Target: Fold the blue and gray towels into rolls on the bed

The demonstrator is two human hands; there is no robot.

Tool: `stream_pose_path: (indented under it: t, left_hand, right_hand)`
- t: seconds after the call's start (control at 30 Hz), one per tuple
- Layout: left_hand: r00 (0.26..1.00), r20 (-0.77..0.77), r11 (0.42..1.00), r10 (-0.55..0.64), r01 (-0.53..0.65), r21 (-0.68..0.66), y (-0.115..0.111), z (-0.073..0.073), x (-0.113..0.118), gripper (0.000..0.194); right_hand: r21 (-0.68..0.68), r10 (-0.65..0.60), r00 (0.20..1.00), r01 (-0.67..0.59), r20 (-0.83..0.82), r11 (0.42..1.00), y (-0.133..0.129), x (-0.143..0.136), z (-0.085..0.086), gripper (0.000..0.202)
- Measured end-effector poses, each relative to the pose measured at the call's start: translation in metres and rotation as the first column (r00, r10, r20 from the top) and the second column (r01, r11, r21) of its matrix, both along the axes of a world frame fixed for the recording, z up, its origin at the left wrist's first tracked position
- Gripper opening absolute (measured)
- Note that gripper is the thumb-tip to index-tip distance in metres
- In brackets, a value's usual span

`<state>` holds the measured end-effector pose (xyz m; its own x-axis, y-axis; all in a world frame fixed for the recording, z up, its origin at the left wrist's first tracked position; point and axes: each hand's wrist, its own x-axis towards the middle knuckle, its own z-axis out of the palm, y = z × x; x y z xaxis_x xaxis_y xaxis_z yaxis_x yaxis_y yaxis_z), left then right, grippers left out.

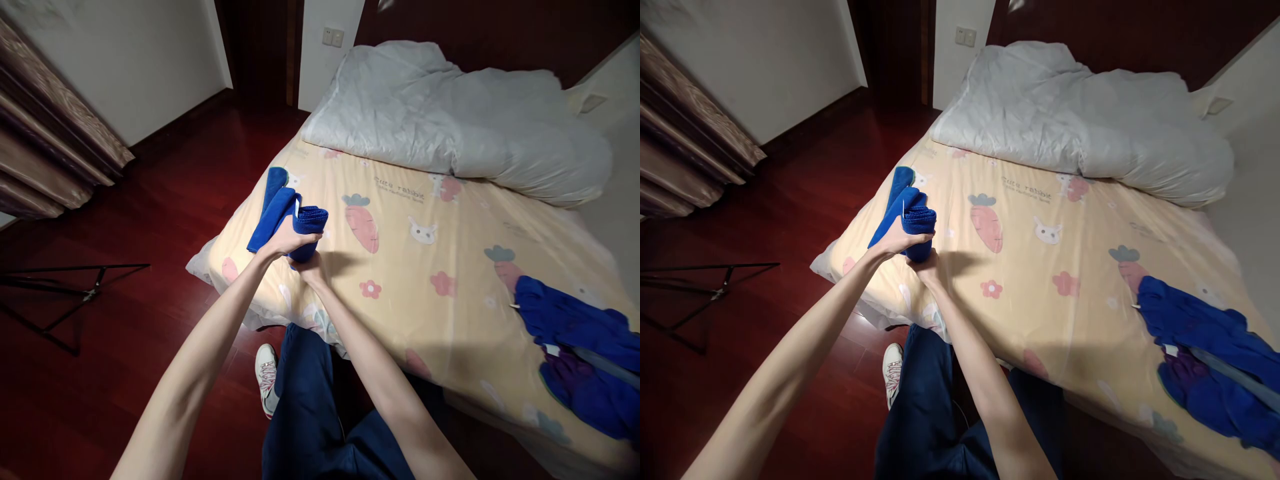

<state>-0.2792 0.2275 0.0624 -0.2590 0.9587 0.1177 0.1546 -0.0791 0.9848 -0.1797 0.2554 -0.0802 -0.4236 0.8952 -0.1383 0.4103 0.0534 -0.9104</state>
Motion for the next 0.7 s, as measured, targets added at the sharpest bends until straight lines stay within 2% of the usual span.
stream_pose_path:
  t: [0.07, 0.3, 0.5, 0.63, 0.7]
  left_hand:
    - [1.0, -0.006, 1.0, 0.008, -0.008, 0.009, 0.004, 0.0, 0.001, 0.029]
    - [0.998, 0.024, 0.999, 0.052, -0.052, -0.007, 0.01, -0.007, 0.001, 0.032]
    - [0.998, 0.036, 0.999, 0.045, -0.043, -0.033, 0.012, -0.006, 0.002, 0.032]
    - [0.999, 0.002, 0.998, 0.045, -0.045, -0.04, 0.016, -0.01, 0.001, 0.037]
    - [0.998, -0.047, 0.999, 0.047, -0.048, -0.012, 0.022, -0.014, -0.003, 0.046]
  right_hand:
    - [-0.015, -0.05, 0.999, 0.05, -0.012, 0.999, 0.0, 0.0, 0.003, 0.055]
    - [-0.075, -0.092, 0.996, 0.091, -0.011, 0.993, -0.002, 0.005, 0.012, 0.049]
    - [-0.139, -0.15, 0.989, 0.148, -0.008, 0.979, -0.001, 0.002, 0.021, 0.049]
    - [-0.164, -0.14, 0.99, 0.137, -0.008, 0.977, 0.001, 0.0, 0.021, 0.051]
    - [-0.127, -0.112, 0.993, 0.105, -0.042, 0.986, 0.004, -0.001, 0.018, 0.06]
